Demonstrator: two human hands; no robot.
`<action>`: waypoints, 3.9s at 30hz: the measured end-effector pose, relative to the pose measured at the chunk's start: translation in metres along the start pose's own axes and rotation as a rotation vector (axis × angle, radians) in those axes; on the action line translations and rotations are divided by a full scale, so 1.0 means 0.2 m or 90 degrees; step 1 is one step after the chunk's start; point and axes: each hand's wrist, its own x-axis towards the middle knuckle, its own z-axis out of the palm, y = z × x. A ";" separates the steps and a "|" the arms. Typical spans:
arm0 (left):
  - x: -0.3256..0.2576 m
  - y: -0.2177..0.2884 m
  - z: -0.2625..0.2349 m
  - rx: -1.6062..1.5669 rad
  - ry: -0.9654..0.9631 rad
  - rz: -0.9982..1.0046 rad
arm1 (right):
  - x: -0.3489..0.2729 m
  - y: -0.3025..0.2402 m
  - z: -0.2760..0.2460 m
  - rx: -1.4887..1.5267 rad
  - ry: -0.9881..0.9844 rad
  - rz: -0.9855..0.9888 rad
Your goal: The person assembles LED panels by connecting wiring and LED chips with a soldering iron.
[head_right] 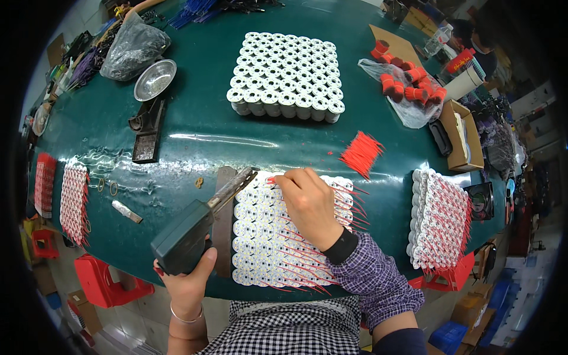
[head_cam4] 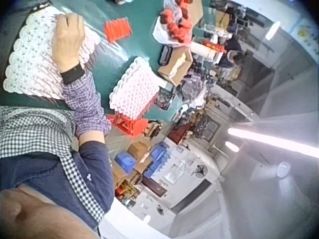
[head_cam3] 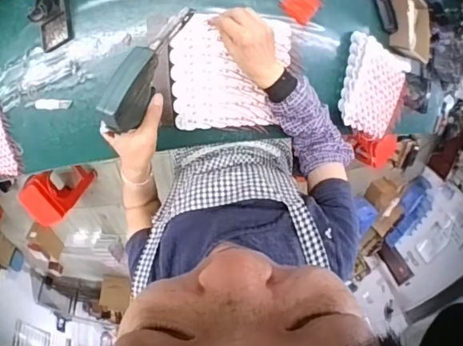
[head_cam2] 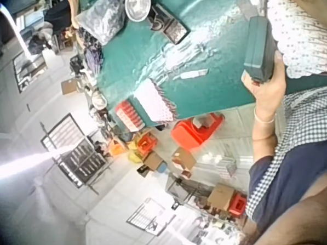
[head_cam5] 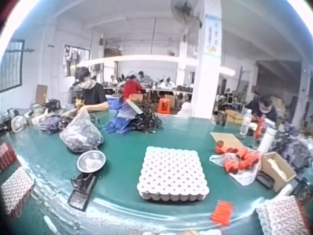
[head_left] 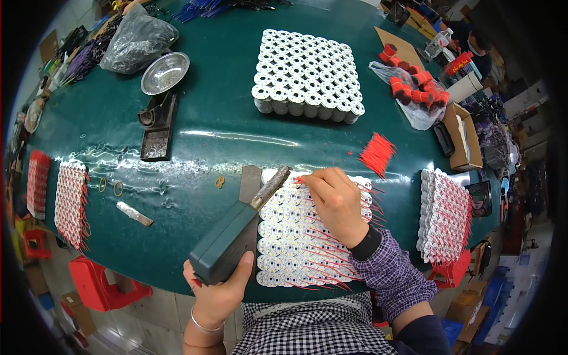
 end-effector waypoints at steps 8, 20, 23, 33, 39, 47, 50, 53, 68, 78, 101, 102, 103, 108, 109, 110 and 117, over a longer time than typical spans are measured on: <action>0.09 -0.05 0.11 0.057 0.037 0.041 | -0.01 0.01 0.02 -0.026 -0.007 -0.017; 0.13 -0.05 0.12 0.088 -0.007 0.000 | -0.02 0.01 0.01 -0.042 -0.026 -0.021; 0.12 -0.04 0.12 0.071 0.008 -0.042 | -0.02 0.00 0.02 -0.042 -0.031 -0.021; 0.09 -0.02 0.10 0.067 -0.007 -0.069 | -0.02 0.00 0.02 -0.055 -0.023 -0.033; 0.04 0.01 0.08 0.054 0.079 -0.076 | -0.02 0.00 0.01 -0.071 -0.017 -0.038; 0.02 -0.03 0.05 0.061 0.107 -0.005 | 0.00 -0.02 -0.02 -0.050 0.031 -0.087; 0.02 0.01 0.07 0.027 0.105 -0.067 | -0.01 -0.03 -0.01 -0.016 0.024 -0.088; 0.03 0.02 0.08 0.004 0.069 -0.060 | -0.03 -0.02 0.01 -0.002 -0.004 -0.069; 0.06 -0.02 0.09 0.082 0.017 -0.025 | -0.03 -0.02 0.00 0.007 -0.042 -0.058; 0.04 -0.01 0.09 0.080 0.029 0.002 | -0.02 -0.03 0.01 -0.001 -0.033 -0.057; -0.11 -0.11 -0.02 0.106 0.044 0.027 | -0.10 -0.06 -0.04 0.011 -0.009 -0.055; -0.09 -0.06 0.03 0.066 0.071 -0.014 | -0.10 -0.05 -0.04 0.011 -0.011 -0.052; -0.08 -0.03 0.06 0.029 0.097 -0.055 | -0.10 -0.05 -0.04 0.012 -0.013 -0.051; -0.07 -0.04 0.07 0.052 0.063 0.007 | -0.12 -0.05 -0.03 0.019 -0.038 -0.041; -0.06 -0.04 0.07 0.058 0.056 0.012 | -0.12 -0.05 -0.03 0.020 -0.039 -0.040; -0.06 -0.03 0.07 0.059 0.056 0.011 | -0.12 -0.05 -0.04 0.025 -0.046 -0.050; -0.04 -0.03 0.07 0.119 0.001 0.013 | -0.11 -0.04 -0.04 0.025 -0.062 -0.063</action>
